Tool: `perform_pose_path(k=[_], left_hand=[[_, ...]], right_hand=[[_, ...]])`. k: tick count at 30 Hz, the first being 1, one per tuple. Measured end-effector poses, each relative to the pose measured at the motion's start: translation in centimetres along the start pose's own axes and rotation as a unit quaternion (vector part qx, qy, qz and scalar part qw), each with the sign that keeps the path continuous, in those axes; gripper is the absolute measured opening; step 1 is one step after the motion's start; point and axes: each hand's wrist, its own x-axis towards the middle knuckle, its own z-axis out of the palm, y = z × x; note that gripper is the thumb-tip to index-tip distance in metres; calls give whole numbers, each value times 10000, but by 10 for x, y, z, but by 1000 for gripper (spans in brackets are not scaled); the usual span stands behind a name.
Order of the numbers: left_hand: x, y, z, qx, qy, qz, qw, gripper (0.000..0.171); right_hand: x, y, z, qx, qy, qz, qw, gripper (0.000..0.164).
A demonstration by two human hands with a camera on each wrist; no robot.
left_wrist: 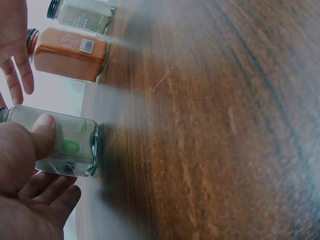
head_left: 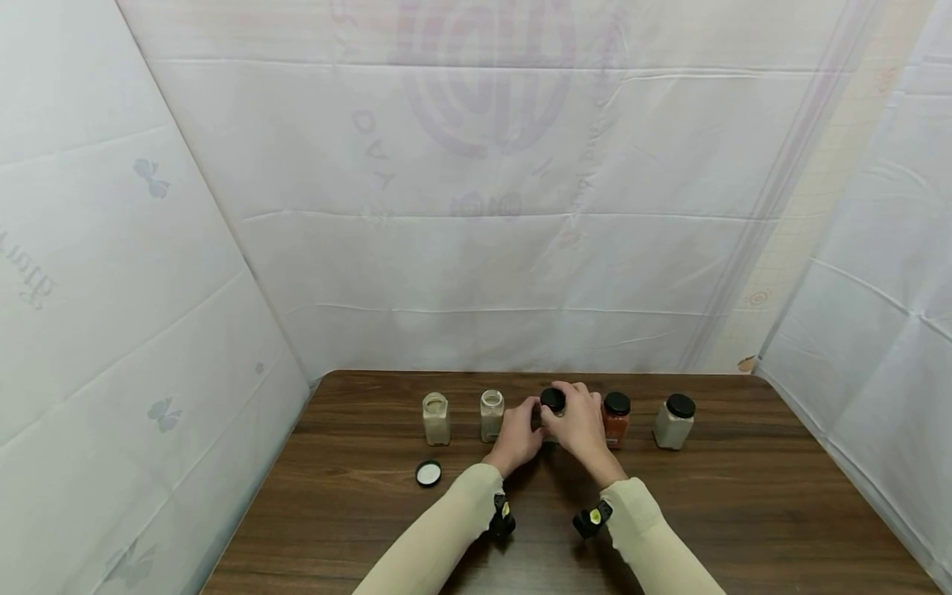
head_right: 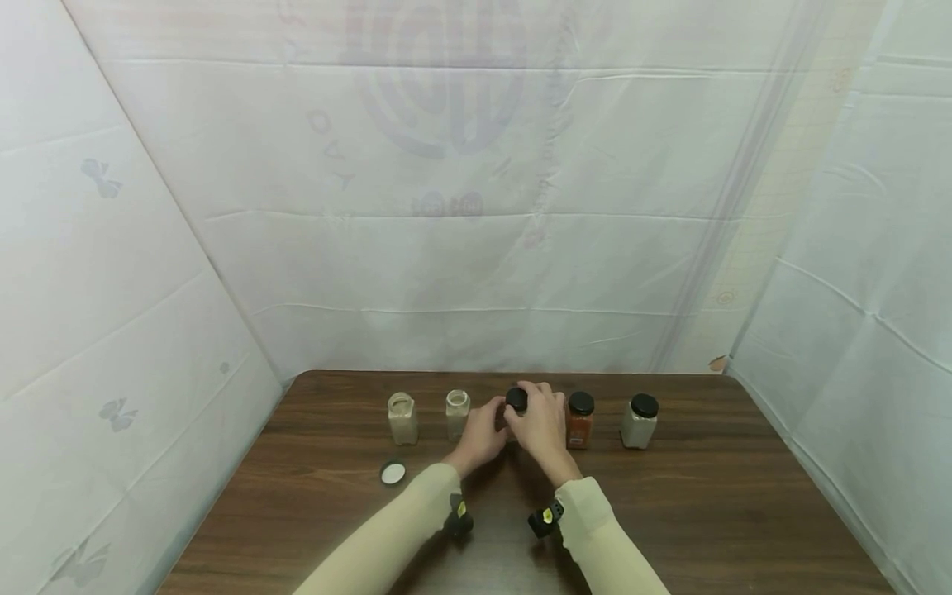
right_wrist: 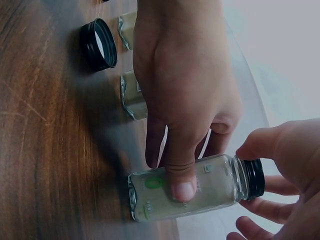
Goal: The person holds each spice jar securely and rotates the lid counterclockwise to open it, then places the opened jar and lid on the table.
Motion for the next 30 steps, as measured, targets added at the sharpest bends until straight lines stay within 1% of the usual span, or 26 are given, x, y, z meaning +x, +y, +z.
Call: perform_pose_path(k=[8, 19, 25, 30], left_hand=[[0, 2, -2, 19, -19, -31, 10000, 37], [-1, 2, -3, 7, -88, -48, 9999, 38], [0, 2, -2, 40, -46, -27, 10000, 37], [0, 1, -1, 15, -86, -108, 9999, 39]], right_hand=[[1, -2, -2, -106, -154, 28, 9998, 49], [2, -4, -6, -300, -224, -95, 9993, 49], [2, -6, -7, -354, -294, -71, 9989, 49], [3, -8, -9, -438, -327, -49, 9985, 50]])
